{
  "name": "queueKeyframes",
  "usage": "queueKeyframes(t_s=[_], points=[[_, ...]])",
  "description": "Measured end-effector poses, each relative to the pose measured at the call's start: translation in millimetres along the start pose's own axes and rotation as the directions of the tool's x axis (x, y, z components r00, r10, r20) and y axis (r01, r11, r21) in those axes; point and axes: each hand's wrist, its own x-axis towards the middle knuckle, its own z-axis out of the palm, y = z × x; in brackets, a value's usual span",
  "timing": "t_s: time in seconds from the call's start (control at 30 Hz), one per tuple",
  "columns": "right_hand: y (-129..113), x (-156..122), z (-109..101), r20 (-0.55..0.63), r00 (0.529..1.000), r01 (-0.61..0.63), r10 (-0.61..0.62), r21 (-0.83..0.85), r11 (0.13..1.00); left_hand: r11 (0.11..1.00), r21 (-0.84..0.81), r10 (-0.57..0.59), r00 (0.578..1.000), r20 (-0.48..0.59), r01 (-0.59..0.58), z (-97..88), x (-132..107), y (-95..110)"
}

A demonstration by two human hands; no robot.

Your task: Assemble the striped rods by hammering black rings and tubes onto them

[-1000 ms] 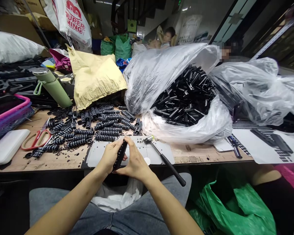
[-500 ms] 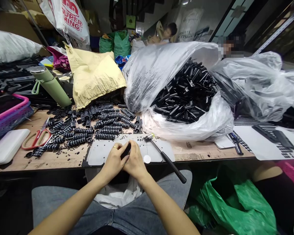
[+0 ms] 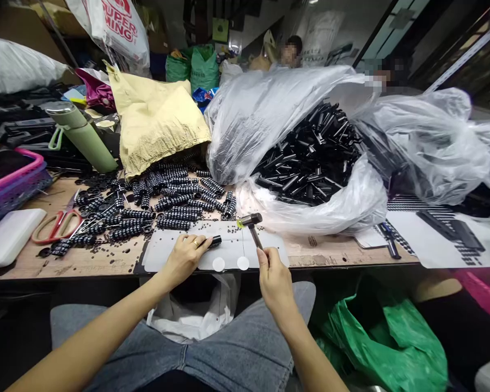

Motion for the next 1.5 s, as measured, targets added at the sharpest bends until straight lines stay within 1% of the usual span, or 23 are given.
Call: queueKeyframes(t_s=[0.07, 0.1, 0.2, 0.27, 0.33, 0.4, 0.47, 0.53, 0.6, 0.67, 0.7, 0.83, 0.93, 0.97, 1.0, 1.07, 1.1, 1.17, 1.27, 1.3, 1.37, 1.43, 1.5], points=[[-15, -10, 4, -0.030, 1.000, 0.001, 0.002, 0.099, 0.995, 1.000, 0.023, -0.001, 1.000, 0.013, 0.001, -1.0, 2, -1], [-19, -13, 10, -0.022, 1.000, 0.014, -0.012, 0.100, 0.995, 1.000, 0.028, -0.003, 1.000, 0.019, 0.002, -1.5, 2, -2], [-24, -13, 26, 0.122, 0.990, 0.082, -0.071, -0.084, 0.993, 1.000, 0.027, -0.008, 0.999, 0.043, 0.007, -2.6, 4, -3], [-28, -9, 28, 0.194, 0.977, 0.129, -0.088, -0.210, 0.969, 0.999, 0.028, -0.020, 0.998, 0.064, 0.018, -2.2, 5, 1], [-39, -8, 20, 0.145, 0.982, 0.151, -0.123, -0.204, 0.967, 0.999, 0.030, -0.040, 0.997, 0.067, 0.038, -0.4, 5, 10], [-55, -11, 10, 0.042, 0.982, 0.189, -0.185, -0.113, 0.975, 0.999, 0.020, -0.049, 0.997, 0.058, 0.048, 3.2, 5, 22], [-70, -17, 9, -0.019, 0.961, 0.276, -0.276, -0.020, 0.961, 0.999, 0.004, -0.047, 0.998, 0.048, 0.047, 8.7, 4, 33], [-78, -22, 19, 0.050, 0.929, 0.369, -0.367, -0.026, 0.929, 0.999, -0.009, -0.042, 0.998, 0.049, 0.043, 15.6, 2, 39], [-81, -25, 34, 0.216, 0.891, 0.431, -0.400, -0.120, 0.894, 0.998, -0.015, -0.054, 0.998, 0.039, 0.055, 22.0, 2, 38], [-81, -24, 44, 0.334, 0.872, 0.439, -0.358, -0.211, 0.873, 0.997, -0.035, -0.063, 0.998, 0.028, 0.064, 24.9, 5, 34], [-80, -22, 45, 0.344, 0.877, 0.424, -0.334, -0.232, 0.875, 0.995, -0.060, -0.075, 0.997, 0.029, 0.077, 24.0, 7, 32], [-71, -9, 28, 0.224, 0.950, 0.273, -0.217, -0.264, 0.925, 0.967, -0.189, -0.157, 0.983, 0.095, 0.173, 3.8, 13, 35], [-48, 5, 15, 0.144, 0.983, 0.162, -0.115, -0.375, 0.913, 0.952, -0.279, -0.106, 0.990, 0.094, 0.129, -16.0, 7, 36], [-36, 10, 14, 0.135, 0.987, 0.137, -0.087, -0.422, 0.896, 0.949, -0.286, -0.117, 0.991, 0.069, 0.132, -20.5, 5, 30], [-25, 14, 14, 0.134, 0.989, 0.119, -0.064, -0.465, 0.877, 0.949, -0.264, -0.171, 0.985, 0.035, 0.174, -23.3, 4, 21], [-3, 21, 17, 0.124, 0.991, 0.104, -0.045, -0.523, 0.846, 0.943, -0.147, -0.306, 0.952, -0.029, 0.298, -24.9, 5, -7], [5, 26, 19, 0.111, 0.992, 0.117, -0.068, -0.532, 0.839, 0.940, -0.077, -0.336, 0.941, -0.047, 0.332, -24.1, 6, -24], [14, 41, 20, 0.048, 0.983, 0.176, -0.177, -0.519, 0.836, 0.957, 0.005, -0.289, 0.957, -0.032, 0.289, -21.2, 11, -54], [8, 82, 17, -0.124, 0.936, 0.229, -0.330, -0.501, 0.835, 0.976, 0.048, -0.211, 0.977, -0.015, 0.211, -17.5, 15, -76], [4, 100, 16, -0.180, 0.923, 0.211, -0.339, -0.502, 0.839, 0.978, 0.053, -0.199, 0.980, -0.021, 0.200, -16.9, 16, -76], [-4, 139, 12, -0.227, 0.916, 0.183, -0.331, -0.497, 0.848, 0.980, 0.051, -0.192, 0.980, -0.045, 0.194, -17.0, 16, -70], [-9, 175, 8, -0.238, 0.914, 0.179, -0.328, -0.488, 0.854, 0.980, 0.011, -0.199, 0.977, -0.072, 0.200, -19.1, 16, -60], [-11, 202, 4, -0.220, 0.911, 0.214, -0.350, -0.472, 0.855, 0.971, -0.100, -0.224, 0.971, -0.088, 0.215, -22.6, 13, -49]])
